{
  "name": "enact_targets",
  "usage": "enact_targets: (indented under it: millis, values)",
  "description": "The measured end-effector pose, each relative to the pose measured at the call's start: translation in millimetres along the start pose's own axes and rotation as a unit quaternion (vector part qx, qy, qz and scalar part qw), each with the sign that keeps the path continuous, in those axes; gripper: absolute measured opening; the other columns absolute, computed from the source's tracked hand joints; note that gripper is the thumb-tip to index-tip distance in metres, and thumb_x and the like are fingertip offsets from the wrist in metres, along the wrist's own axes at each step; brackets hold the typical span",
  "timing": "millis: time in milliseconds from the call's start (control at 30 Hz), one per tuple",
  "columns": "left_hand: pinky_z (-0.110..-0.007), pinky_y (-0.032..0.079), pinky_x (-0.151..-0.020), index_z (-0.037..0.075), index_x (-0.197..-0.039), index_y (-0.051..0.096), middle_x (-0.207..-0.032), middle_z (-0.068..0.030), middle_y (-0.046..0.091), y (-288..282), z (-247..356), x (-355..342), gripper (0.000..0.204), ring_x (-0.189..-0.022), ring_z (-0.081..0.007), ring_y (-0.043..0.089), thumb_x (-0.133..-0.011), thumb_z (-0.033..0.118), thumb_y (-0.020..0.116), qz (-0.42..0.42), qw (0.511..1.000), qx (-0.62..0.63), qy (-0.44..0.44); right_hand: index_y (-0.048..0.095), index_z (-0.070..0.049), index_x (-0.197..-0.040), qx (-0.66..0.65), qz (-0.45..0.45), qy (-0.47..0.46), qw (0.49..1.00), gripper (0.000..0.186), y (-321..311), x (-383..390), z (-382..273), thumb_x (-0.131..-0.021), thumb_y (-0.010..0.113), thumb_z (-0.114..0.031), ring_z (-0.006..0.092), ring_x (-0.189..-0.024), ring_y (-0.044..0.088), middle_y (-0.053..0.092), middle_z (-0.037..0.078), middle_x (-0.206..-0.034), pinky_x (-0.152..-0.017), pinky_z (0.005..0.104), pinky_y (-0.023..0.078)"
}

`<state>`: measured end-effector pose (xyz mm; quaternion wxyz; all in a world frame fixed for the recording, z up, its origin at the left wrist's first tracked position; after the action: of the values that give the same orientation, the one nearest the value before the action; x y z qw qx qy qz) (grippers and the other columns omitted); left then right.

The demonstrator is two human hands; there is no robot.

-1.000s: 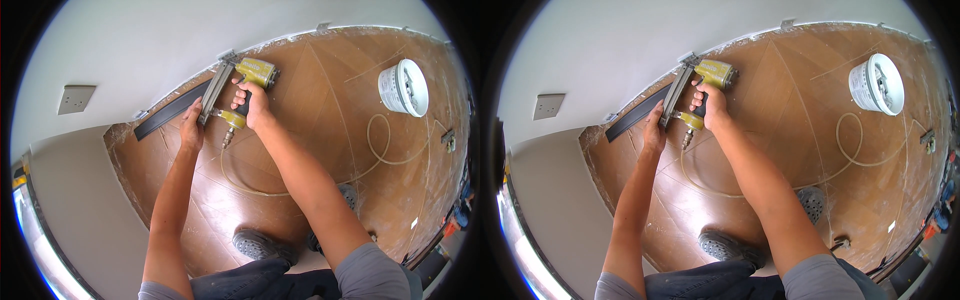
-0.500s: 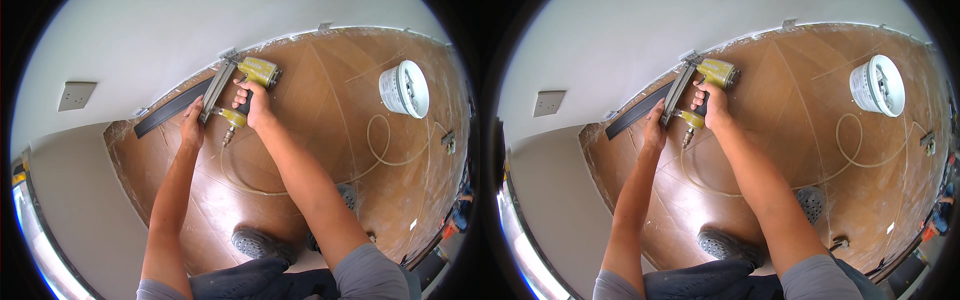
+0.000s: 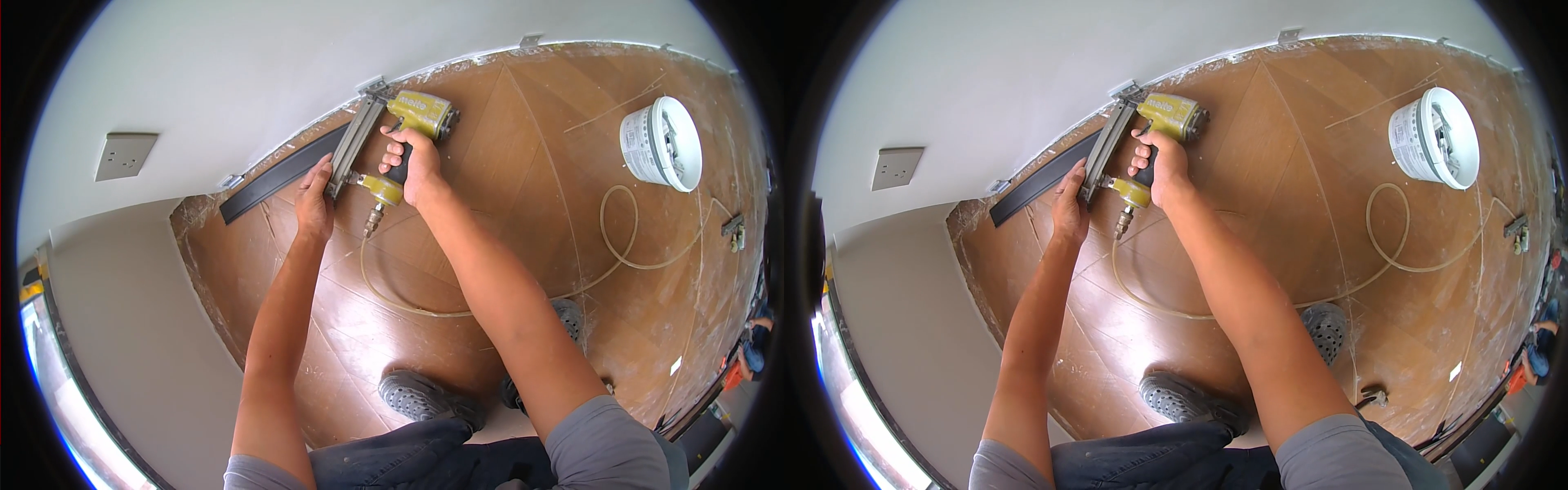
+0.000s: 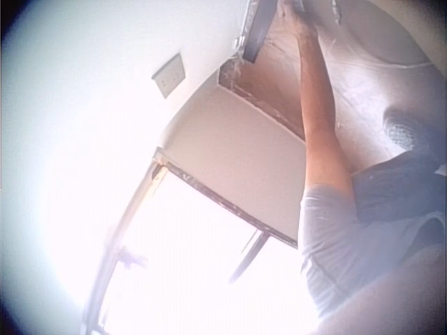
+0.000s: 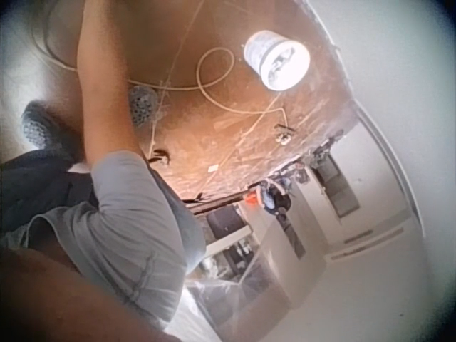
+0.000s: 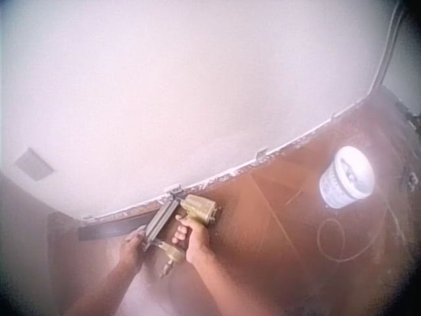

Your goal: Installing black baseboards along the bottom of a wall using a nail gun and hammer.

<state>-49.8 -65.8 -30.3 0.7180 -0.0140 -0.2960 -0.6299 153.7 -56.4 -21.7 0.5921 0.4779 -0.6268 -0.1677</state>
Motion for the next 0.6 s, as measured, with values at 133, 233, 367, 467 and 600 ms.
enact_targets:
  millis: [133,233,367,467,600]
  values:
    - [-0.028,0.049,-0.096,-0.002,-0.129,0.065,-0.114,-0.0066,0.071,-0.7,-0.6,-0.3,0.034,-0.103,-0.0139,0.064,-0.1,0.013,0.066,-0.003,1.0,0.001,0.003,0.059,-0.003,-0.108,0.005,0.013,0.0,1.0,0.029,-1.0,-1.4,0.3,-0.083,0.062,-0.016,0.0092,-0.056,0.04,0.042,-0.005,-0.065,-0.06,0.0308,0.041]
    - [-0.028,0.049,-0.096,-0.002,-0.129,0.065,-0.114,-0.0068,0.071,-0.9,-0.4,-1.0,0.034,-0.103,-0.0141,0.064,-0.099,0.014,0.066,-0.002,1.0,-0.002,0.005,0.059,-0.003,-0.106,-0.002,0.039,-0.001,0.999,0.027,-2.7,-1.2,1.2,-0.083,0.062,-0.016,0.0093,-0.055,0.04,0.042,-0.005,-0.065,-0.06,0.0305,0.041]
    - [-0.029,0.05,-0.096,-0.002,-0.129,0.065,-0.115,-0.0074,0.071,-0.3,-0.8,1.0,0.034,-0.103,-0.0147,0.065,-0.099,0.014,0.066,0.005,1.0,-0.002,-0.002,0.059,-0.003,-0.105,0.002,0.005,0.001,1.0,0.026,0.2,0.6,1.4,-0.083,0.061,-0.016,0.0093,-0.055,0.04,0.042,-0.005,-0.064,-0.06,0.0306,0.041]
    - [-0.029,0.05,-0.096,-0.003,-0.13,0.065,-0.115,-0.0078,0.07,1.4,0.1,1.8,0.035,-0.103,-0.015,0.065,-0.099,0.014,0.066,0.0,1.0,0.002,0.004,0.059,-0.003,-0.106,0.003,0.005,-0.006,1.0,0.026,-0.5,1.5,0.0,-0.083,0.061,-0.016,0.0092,-0.054,0.04,0.042,-0.005,-0.064,-0.06,0.0308,0.041]
    - [-0.028,0.05,-0.096,-0.003,-0.13,0.064,-0.115,-0.0077,0.07,1.6,0.5,1.9,0.035,-0.104,-0.0147,0.064,-0.099,0.014,0.066,0.007,1.0,-0.007,0.004,0.06,-0.006,-0.105,0.005,0.001,-0.003,1.0,0.022,-1.4,0.6,0.2,-0.085,0.06,-0.016,0.0095,-0.055,0.04,0.043,-0.005,-0.066,-0.061,0.0311,0.041]
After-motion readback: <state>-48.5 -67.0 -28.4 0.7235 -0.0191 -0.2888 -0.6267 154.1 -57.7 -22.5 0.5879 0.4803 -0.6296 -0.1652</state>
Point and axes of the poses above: each hand's wrist, its own x-axis away from the middle knuckle, its own y-axis out of the palm, z = x × y, the point moved 4 cm from there along -x, towards the middle knuckle
